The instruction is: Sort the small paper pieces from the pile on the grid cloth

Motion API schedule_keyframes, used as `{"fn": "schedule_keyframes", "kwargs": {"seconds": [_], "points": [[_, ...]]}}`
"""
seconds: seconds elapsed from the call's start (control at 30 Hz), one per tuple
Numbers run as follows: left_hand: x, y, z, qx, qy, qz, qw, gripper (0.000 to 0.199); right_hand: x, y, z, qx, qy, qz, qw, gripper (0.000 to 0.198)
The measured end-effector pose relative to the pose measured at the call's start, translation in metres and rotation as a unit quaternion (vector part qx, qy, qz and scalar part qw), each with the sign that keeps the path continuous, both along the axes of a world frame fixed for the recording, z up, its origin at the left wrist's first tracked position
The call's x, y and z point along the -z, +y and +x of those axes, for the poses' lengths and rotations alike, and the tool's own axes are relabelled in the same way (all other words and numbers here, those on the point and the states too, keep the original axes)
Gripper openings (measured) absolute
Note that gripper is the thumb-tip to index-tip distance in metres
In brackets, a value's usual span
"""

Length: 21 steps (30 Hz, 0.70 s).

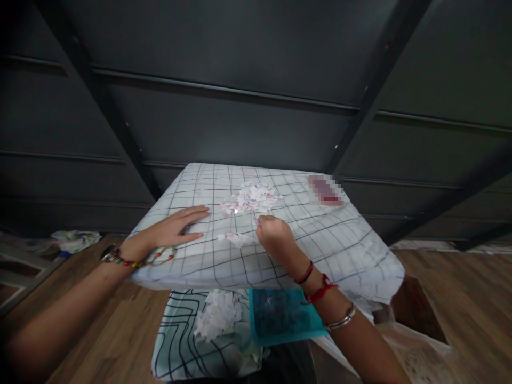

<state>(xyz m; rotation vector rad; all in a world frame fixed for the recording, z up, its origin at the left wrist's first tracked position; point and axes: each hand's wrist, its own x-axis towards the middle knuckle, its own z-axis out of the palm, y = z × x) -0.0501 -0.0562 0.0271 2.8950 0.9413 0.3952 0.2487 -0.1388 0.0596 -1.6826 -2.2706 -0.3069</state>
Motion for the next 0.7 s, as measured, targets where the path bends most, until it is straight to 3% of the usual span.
{"fn": "schedule_keyframes", "kwargs": {"seconds": [0.2, 0.37, 0.57, 0.7], "points": [[-0.002, -0.001, 0.001, 0.004, 0.010, 0.003, 1.000, 0.057, -0.005, -0.002, -0.027, -0.073, 0.052, -0.024, 0.996, 0.018], [-0.004, -0.002, 0.002, -0.004, 0.029, 0.003, 1.000, 0.059, -0.006, -0.002, -0.029, -0.032, 0.057, -0.038, 0.997, 0.019], [-0.004, -0.002, 0.001, -0.010, 0.032, -0.006, 0.999, 0.058, -0.011, -0.012, -0.051, -0.084, 0.069, -0.063, 0.992, 0.022], [-0.005, -0.003, 0.001, -0.009, 0.025, -0.008, 1.000, 0.057, -0.016, -0.010, -0.052, -0.066, 0.084, -0.060, 0.993, 0.020]]}}
